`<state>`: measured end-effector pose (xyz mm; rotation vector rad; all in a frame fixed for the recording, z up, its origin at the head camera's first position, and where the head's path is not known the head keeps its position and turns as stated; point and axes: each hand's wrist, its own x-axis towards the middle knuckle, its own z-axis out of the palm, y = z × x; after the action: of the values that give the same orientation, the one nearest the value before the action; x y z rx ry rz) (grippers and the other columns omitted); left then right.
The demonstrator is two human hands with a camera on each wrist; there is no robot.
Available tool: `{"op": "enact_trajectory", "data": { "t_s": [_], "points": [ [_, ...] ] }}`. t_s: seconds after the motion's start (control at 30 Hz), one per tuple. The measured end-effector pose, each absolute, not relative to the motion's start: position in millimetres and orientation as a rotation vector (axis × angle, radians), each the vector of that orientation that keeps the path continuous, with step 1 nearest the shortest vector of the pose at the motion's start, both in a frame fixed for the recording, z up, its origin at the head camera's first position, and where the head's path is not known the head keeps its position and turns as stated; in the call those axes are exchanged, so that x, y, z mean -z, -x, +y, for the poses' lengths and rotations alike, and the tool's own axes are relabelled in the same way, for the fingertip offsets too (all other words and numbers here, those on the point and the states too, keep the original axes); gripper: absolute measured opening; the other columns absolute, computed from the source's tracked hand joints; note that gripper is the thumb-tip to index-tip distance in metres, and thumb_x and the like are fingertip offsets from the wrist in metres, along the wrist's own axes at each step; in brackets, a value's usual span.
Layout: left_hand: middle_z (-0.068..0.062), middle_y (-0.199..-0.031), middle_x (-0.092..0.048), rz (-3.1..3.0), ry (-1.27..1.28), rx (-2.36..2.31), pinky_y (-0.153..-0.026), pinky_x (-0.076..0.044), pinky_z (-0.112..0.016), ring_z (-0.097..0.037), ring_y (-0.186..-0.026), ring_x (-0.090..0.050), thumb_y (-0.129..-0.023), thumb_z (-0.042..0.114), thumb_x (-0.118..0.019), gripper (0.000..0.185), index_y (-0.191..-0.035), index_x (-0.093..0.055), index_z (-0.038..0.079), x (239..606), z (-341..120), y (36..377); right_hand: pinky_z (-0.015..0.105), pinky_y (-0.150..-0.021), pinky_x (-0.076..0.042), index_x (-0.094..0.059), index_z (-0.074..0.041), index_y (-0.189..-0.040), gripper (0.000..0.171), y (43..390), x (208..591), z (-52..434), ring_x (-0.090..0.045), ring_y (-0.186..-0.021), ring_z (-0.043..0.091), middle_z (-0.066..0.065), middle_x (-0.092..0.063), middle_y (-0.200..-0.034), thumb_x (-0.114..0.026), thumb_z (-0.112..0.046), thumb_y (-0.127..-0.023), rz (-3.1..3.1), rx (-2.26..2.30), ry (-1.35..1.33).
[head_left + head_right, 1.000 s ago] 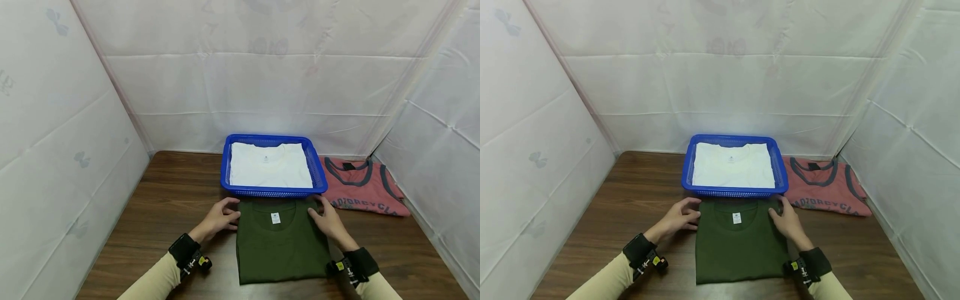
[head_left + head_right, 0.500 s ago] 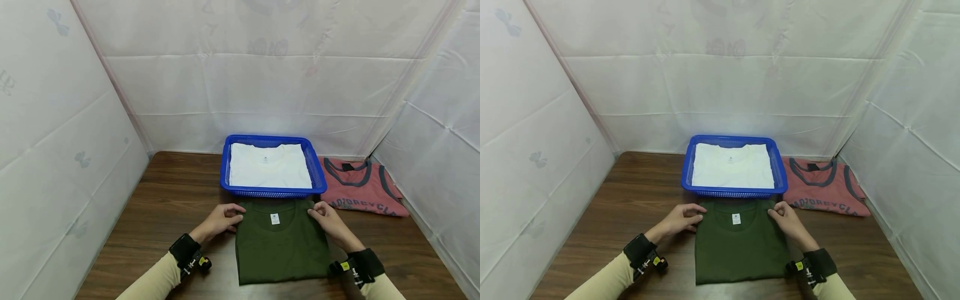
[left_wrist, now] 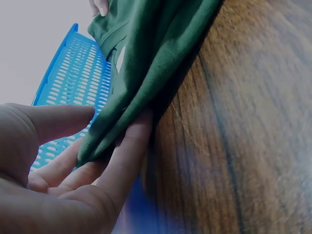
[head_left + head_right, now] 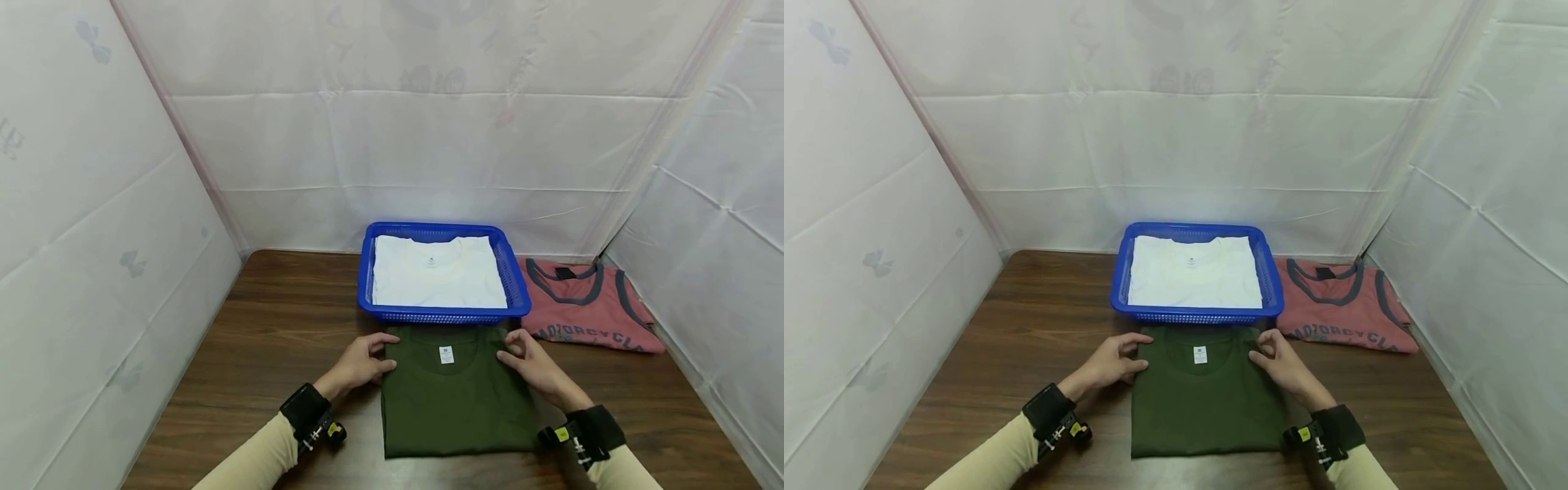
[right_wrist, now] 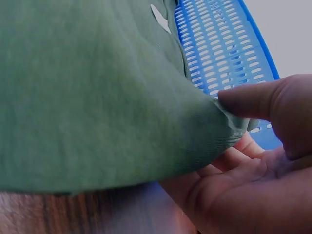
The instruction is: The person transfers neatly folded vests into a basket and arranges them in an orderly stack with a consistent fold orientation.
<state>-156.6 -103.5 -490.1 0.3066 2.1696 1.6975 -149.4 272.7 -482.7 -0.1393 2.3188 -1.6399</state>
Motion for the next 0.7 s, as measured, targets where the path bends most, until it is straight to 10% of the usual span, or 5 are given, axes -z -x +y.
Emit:
{"op": "enact_trajectory", "data": {
  "t_s": [0.2, 0.43, 0.7],
  "points": [
    [-0.037, -0.149, -0.044, 2.153, -0.278, -1.700, -0.066, -0.062, -0.042, -0.029, -0.089, -0.073, -0.096, -0.004, -0.066, 0.046, -0.141, -0.058, 0.001, 493.5, -104.7, 157.2, 0.036, -0.075, -0.040, -0.030, -0.001, -0.117, 0.029, 151.6, 486.4, 272.6, -0.056, -0.102, 0.031, 0.024, -0.049, -0.121, -0.055, -0.003, -0.105, 2.354, 1.628, 0.134],
    [-0.032, -0.146, -0.051, 2.148, -0.261, -1.695, -0.067, -0.062, -0.040, -0.025, -0.085, -0.073, -0.097, -0.004, -0.065, 0.046, -0.142, -0.058, 0.002, 495.2, -104.7, 157.1, 0.038, -0.088, -0.051, -0.033, 0.006, -0.140, 0.042, 149.8, 489.4, 273.3, -0.046, -0.136, 0.051, 0.039, -0.035, -0.151, -0.055, -0.001, -0.105, 2.389, 1.601, 0.154],
    [-0.036, -0.150, -0.043, 2.160, -0.235, -1.725, -0.064, -0.063, -0.041, -0.028, -0.088, -0.074, -0.096, -0.006, -0.065, 0.045, -0.139, -0.061, 0.003, 494.6, -103.1, 157.9, 0.033, -0.078, -0.052, -0.039, 0.001, -0.149, 0.049, 149.9, 487.0, 275.4, -0.062, -0.117, 0.041, 0.032, -0.047, -0.139, -0.058, 0.000, -0.103, 2.451, 1.595, 0.235]
  ]
}}
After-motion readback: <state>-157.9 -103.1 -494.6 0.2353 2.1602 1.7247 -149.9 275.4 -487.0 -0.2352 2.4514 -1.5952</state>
